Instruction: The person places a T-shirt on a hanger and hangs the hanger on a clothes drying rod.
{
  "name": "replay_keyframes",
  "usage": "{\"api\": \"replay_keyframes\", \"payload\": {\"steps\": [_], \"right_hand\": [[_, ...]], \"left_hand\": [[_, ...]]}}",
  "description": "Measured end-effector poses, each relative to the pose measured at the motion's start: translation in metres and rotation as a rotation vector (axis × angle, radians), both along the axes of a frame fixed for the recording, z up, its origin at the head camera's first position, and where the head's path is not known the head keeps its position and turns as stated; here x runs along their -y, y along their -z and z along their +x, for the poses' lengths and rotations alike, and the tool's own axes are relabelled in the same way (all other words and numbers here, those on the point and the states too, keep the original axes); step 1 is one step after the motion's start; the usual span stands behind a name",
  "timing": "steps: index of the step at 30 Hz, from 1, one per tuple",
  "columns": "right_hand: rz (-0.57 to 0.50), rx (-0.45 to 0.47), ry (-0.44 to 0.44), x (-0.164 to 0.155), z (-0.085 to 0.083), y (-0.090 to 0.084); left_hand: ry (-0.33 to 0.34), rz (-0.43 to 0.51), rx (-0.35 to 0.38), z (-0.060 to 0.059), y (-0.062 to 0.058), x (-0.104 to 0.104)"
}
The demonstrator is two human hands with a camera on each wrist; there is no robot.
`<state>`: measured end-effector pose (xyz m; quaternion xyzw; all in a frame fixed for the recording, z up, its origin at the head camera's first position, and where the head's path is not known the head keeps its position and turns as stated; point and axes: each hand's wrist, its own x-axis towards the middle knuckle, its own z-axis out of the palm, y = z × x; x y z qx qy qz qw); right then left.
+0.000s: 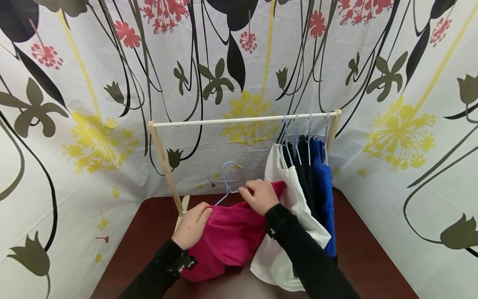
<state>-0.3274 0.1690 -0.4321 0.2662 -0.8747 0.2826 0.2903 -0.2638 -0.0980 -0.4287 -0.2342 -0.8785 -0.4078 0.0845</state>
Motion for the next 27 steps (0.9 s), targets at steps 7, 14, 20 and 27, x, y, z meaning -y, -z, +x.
{"api": "replay_keyframes", "payload": {"steps": [7,14,20,27], "right_hand": [[-0.09,0.023,0.018,-0.007,-0.008,-0.005],[-0.103,0.115,0.15,-0.013,-0.012,-0.005],[-0.17,0.149,0.157,-0.014,-0.015,-0.01],[-0.166,0.122,0.131,-0.014,-0.023,-0.011]], "left_hand": [[0.043,-0.057,0.056,0.004,-0.008,0.011],[0.092,-0.111,0.15,0.006,-0.011,0.024],[0.166,-0.111,0.18,0.015,-0.012,0.043],[0.327,0.064,0.269,0.024,-0.012,0.052]]}}
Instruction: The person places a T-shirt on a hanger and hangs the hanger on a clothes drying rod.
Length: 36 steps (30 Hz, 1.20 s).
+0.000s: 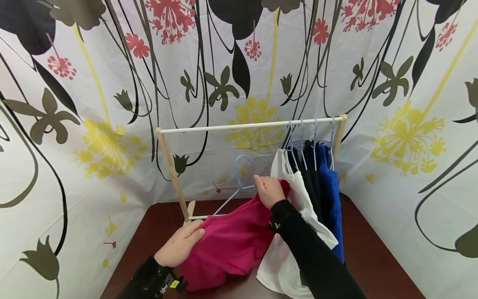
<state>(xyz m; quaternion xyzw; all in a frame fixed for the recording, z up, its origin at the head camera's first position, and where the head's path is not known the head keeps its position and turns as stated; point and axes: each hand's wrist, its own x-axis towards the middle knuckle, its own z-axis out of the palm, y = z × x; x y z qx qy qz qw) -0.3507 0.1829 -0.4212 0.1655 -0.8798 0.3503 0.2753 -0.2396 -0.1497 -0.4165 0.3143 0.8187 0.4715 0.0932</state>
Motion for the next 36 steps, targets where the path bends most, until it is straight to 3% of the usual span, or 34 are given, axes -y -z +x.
{"api": "replay_keyframes", "payload": {"steps": [6,13,19,25,29,36], "right_hand": [[0.094,-0.109,0.141,-0.017,-0.007,0.007],[-0.036,-0.14,0.098,-0.022,0.002,-0.005],[-0.135,-0.033,-0.086,0.008,0.022,-0.043],[-0.284,0.169,-0.25,0.031,0.041,-0.077],[-0.37,0.238,-0.268,0.035,0.042,-0.084],[-0.416,0.236,-0.228,0.033,0.033,-0.077]], "left_hand": [[-0.042,0.103,0.05,0.005,-0.01,-0.002],[-0.068,0.194,0.094,0.009,-0.027,-0.029],[-0.151,0.252,0.029,0.006,-0.044,-0.063],[-0.184,0.307,0.015,0.003,-0.058,-0.104],[-0.198,0.358,0.025,0.0,-0.062,-0.128],[-0.237,0.417,-0.01,-0.009,-0.062,-0.159]]}}
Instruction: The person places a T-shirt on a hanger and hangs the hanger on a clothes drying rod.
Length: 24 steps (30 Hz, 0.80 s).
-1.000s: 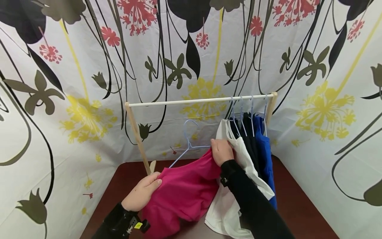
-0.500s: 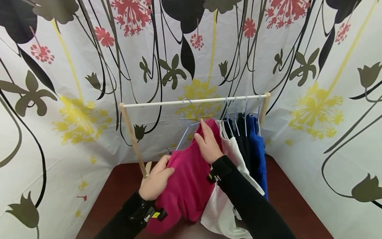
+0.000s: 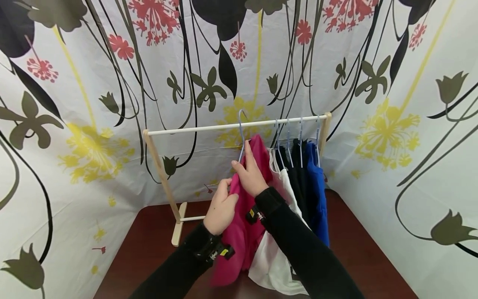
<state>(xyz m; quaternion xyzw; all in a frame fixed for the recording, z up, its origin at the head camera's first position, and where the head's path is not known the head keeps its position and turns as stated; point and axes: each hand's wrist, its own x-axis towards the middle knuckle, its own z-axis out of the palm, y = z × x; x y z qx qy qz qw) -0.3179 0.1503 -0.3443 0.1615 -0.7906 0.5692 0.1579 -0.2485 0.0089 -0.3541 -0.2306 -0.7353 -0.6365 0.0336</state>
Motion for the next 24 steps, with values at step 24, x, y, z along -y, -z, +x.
{"api": "replay_keyframes", "payload": {"steps": [24], "right_hand": [[-0.145,0.094,0.102,-0.002,-0.012,0.063]], "left_hand": [[-0.101,-0.032,-0.043,-0.015,0.058,-0.028]]}}
